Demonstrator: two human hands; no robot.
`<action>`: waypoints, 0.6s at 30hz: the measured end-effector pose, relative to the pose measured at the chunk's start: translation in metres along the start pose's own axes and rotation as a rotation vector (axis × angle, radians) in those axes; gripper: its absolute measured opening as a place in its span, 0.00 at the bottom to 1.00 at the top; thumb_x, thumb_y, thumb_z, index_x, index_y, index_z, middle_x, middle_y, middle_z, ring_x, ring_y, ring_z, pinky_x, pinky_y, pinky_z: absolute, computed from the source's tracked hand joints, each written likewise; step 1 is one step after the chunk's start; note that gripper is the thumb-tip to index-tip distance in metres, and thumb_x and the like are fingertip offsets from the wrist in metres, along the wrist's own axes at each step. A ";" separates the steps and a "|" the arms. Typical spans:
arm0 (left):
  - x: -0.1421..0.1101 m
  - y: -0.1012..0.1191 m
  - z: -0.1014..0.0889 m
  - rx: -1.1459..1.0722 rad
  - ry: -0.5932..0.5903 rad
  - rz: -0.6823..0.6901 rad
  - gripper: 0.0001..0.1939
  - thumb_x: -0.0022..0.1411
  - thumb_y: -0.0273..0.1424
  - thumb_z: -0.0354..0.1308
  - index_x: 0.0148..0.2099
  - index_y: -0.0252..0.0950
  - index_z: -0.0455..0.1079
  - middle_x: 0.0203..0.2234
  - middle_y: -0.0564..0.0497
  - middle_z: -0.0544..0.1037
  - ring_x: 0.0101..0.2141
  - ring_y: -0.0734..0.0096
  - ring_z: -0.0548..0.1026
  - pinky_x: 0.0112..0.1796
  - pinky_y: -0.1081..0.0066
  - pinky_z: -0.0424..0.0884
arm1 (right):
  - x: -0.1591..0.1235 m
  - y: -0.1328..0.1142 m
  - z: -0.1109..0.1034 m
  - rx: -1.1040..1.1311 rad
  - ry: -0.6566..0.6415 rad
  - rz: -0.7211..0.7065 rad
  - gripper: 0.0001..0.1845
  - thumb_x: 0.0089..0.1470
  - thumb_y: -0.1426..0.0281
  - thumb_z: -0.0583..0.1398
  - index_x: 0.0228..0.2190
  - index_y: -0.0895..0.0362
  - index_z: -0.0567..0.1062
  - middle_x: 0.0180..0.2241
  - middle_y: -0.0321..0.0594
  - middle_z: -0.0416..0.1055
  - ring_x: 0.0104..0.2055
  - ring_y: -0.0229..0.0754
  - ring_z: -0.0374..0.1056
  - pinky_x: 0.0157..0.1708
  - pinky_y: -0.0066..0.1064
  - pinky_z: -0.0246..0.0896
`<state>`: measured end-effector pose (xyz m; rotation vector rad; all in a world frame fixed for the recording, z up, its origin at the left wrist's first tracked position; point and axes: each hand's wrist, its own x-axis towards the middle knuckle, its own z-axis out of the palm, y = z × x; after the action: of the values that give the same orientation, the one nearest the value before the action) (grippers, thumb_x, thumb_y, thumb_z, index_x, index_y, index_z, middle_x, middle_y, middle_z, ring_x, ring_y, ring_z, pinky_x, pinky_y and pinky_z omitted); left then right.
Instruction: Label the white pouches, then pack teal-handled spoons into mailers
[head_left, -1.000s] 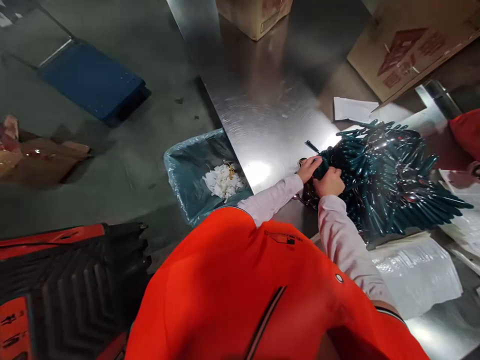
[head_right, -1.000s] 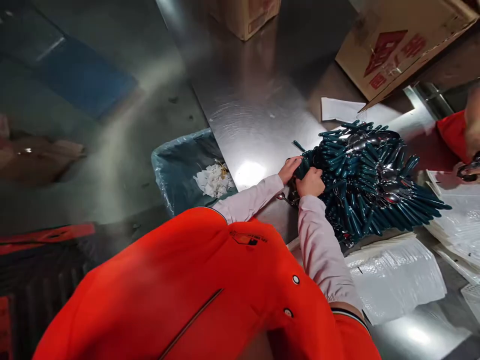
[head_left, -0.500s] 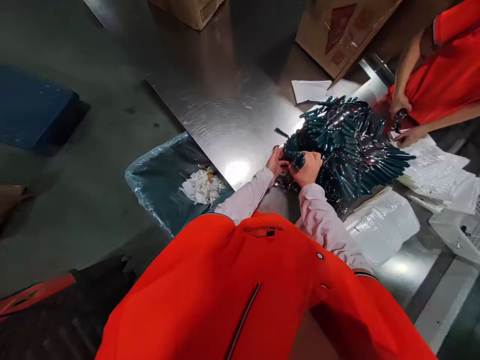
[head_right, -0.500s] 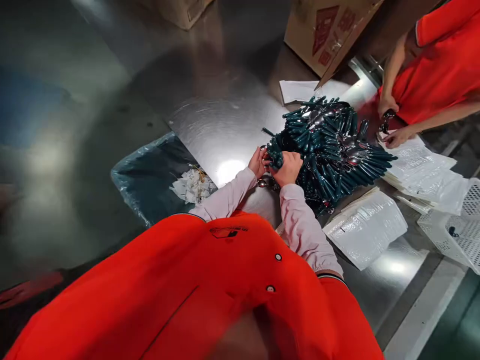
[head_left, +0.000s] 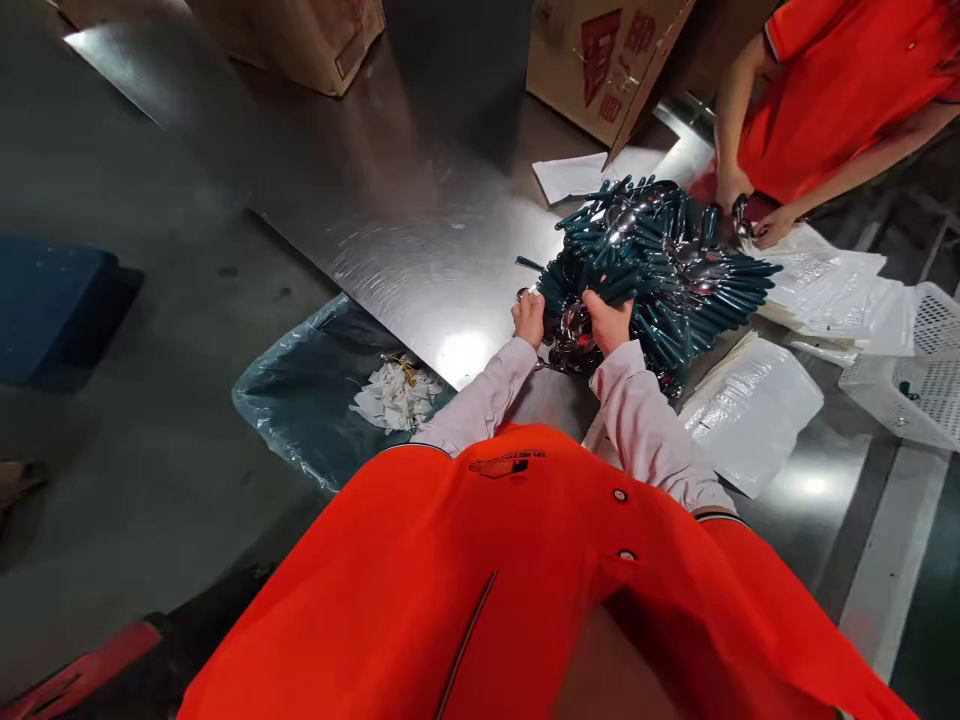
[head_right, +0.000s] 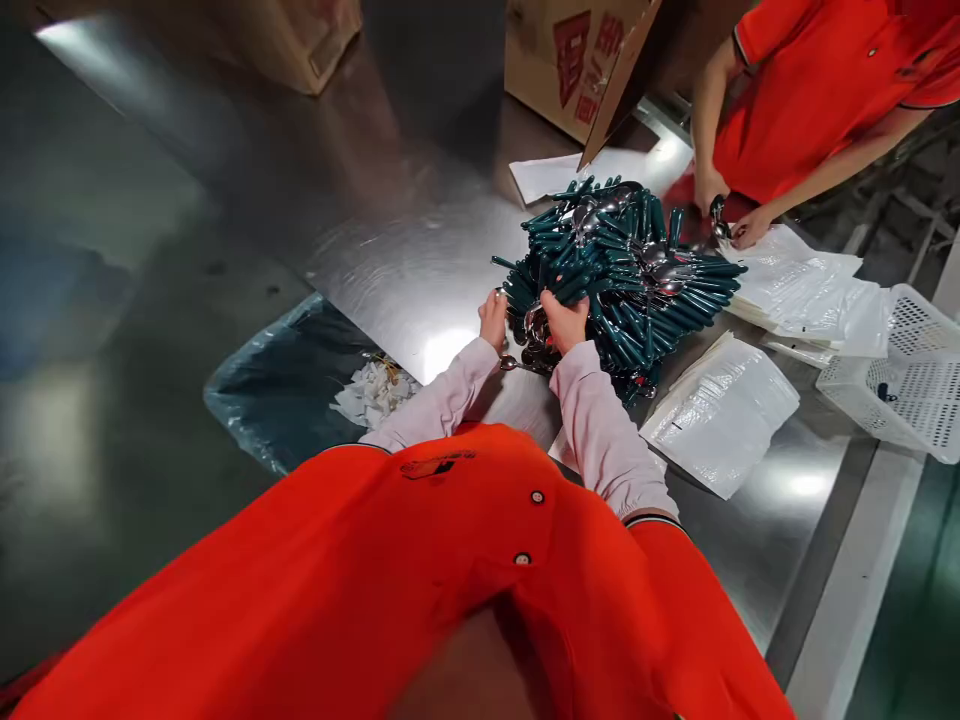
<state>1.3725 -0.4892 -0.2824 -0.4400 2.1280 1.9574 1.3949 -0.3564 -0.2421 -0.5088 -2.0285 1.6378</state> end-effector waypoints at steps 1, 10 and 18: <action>-0.003 0.004 -0.004 0.020 0.012 0.037 0.26 0.72 0.33 0.57 0.69 0.33 0.64 0.64 0.35 0.66 0.68 0.56 0.63 0.67 0.63 0.56 | -0.001 -0.003 -0.003 0.015 0.007 -0.005 0.06 0.52 0.66 0.64 0.31 0.54 0.72 0.32 0.36 0.75 0.42 0.43 0.73 0.51 0.40 0.72; -0.059 0.011 -0.004 0.155 -0.773 0.467 0.51 0.42 0.27 0.76 0.69 0.34 0.64 0.57 0.40 0.78 0.57 0.47 0.76 0.61 0.54 0.70 | -0.085 -0.032 -0.036 -0.005 -0.171 -0.014 0.29 0.48 0.49 0.70 0.45 0.54 0.77 0.43 0.45 0.79 0.48 0.50 0.75 0.56 0.48 0.71; -0.091 -0.089 -0.028 0.431 -0.842 0.285 0.19 0.48 0.28 0.71 0.44 0.35 0.76 0.44 0.42 0.83 0.48 0.49 0.79 0.54 0.51 0.74 | -0.187 0.042 -0.073 -0.385 -0.305 0.002 0.47 0.35 0.45 0.76 0.52 0.58 0.77 0.54 0.56 0.75 0.60 0.66 0.69 0.64 0.62 0.61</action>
<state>1.4911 -0.5168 -0.3302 0.6767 1.9673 1.3396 1.5892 -0.3949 -0.2962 -0.4065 -2.5917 1.3950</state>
